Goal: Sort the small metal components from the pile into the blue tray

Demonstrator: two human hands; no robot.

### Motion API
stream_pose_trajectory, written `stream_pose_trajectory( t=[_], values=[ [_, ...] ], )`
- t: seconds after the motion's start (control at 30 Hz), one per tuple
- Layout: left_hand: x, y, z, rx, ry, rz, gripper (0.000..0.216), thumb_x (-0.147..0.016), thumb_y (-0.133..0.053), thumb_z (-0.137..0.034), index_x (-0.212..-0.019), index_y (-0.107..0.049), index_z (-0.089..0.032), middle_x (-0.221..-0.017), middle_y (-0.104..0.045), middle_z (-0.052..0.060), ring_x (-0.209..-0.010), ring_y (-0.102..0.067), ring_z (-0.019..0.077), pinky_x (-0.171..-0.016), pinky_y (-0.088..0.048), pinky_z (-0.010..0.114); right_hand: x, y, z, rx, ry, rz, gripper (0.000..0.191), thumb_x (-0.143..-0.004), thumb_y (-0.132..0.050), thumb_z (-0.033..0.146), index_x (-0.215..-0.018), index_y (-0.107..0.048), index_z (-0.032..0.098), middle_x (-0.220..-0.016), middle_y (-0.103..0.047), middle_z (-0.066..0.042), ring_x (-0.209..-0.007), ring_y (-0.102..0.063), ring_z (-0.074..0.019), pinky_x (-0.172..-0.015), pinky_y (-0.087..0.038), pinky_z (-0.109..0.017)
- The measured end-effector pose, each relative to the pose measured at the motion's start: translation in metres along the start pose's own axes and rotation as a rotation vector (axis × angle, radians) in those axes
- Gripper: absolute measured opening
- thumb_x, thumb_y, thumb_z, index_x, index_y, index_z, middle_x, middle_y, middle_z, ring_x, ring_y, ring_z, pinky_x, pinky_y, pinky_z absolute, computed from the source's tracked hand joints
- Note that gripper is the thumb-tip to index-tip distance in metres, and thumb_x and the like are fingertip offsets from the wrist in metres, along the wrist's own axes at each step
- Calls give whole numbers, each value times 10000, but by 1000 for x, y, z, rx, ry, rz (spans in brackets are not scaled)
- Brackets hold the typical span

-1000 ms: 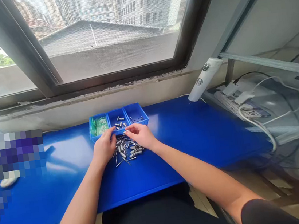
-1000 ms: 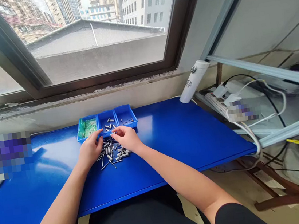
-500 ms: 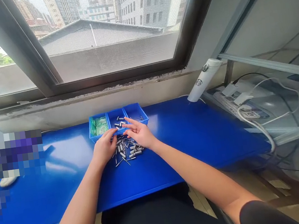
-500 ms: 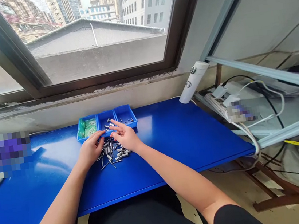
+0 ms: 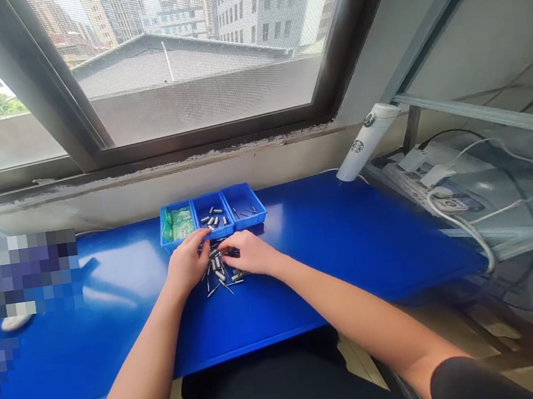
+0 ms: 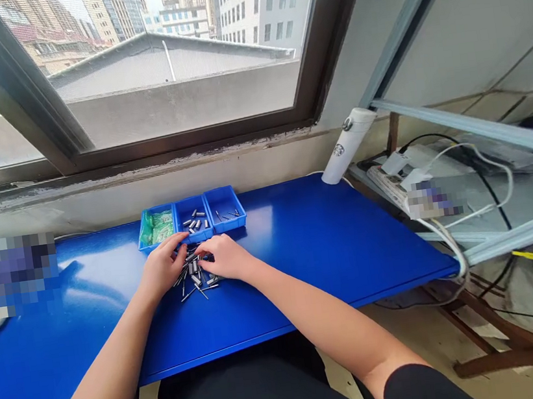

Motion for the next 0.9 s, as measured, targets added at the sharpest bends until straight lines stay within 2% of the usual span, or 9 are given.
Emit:
stream_pose_trajectory(
  t=[0.13,0.23,0.37,0.43,0.6,0.9],
  values=[
    [0,2,-4,41,3,-27,284,-939,-491,-236,-1169,-652,-193,-1231,-669,85,-1060,-659,212,-901,-553,343,0,-6,-2,68,32,59,185,-821,-688,170,-1002,-723,187,-997,-752,-58,-950,-668,-224,-892,-420,-378],
    [0,6,-7,50,6,-115,253,-932,-500,-226,-1122,-664,-194,-1213,-661,81,-919,-667,176,-806,-557,305,0,-8,-4,87,38,66,159,-855,-653,152,-997,-719,183,-1014,-747,-71,-976,-661,-219,-885,-413,-371],
    [1,13,-8,41,41,-208,222,-918,-511,-209,-1063,-678,-195,-1042,-675,53,-629,-580,101,-644,-507,249,1,-4,2,48,76,25,123,-857,-671,202,-968,-722,185,-981,-742,-63,-938,-643,-204,-884,-426,-368],
    [0,13,-7,46,48,-216,215,-917,-507,-210,-1037,-683,-187,-948,-671,39,-560,-523,87,-609,-479,240,2,-1,8,19,123,30,139,-837,-705,253,-959,-723,190,-981,-732,-59,-949,-624,-204,-895,-433,-368],
    [1,9,-4,67,38,-179,225,-902,-502,-213,-1030,-686,-188,-838,-672,23,-591,-540,107,-622,-475,236,4,-5,14,35,168,112,243,-782,-768,316,-994,-727,204,-1054,-697,-74,-1027,-583,-228,-945,-427,-396],
    [2,7,-3,119,53,-133,237,-902,-489,-239,-1018,-688,-185,-739,-666,11,-568,-540,110,-576,-454,223,3,-12,9,154,125,98,155,-890,-646,245,-1008,-715,171,-1091,-689,-101,-1054,-569,-236,-907,-393,-400]
  ],
)
Point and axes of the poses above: each hand's wrist, its own x-axis away from the middle knuckle, its own y-axis out of the back of the hand, z = x × y, the point moved 3 cm from there along -x, towards the middle knuckle
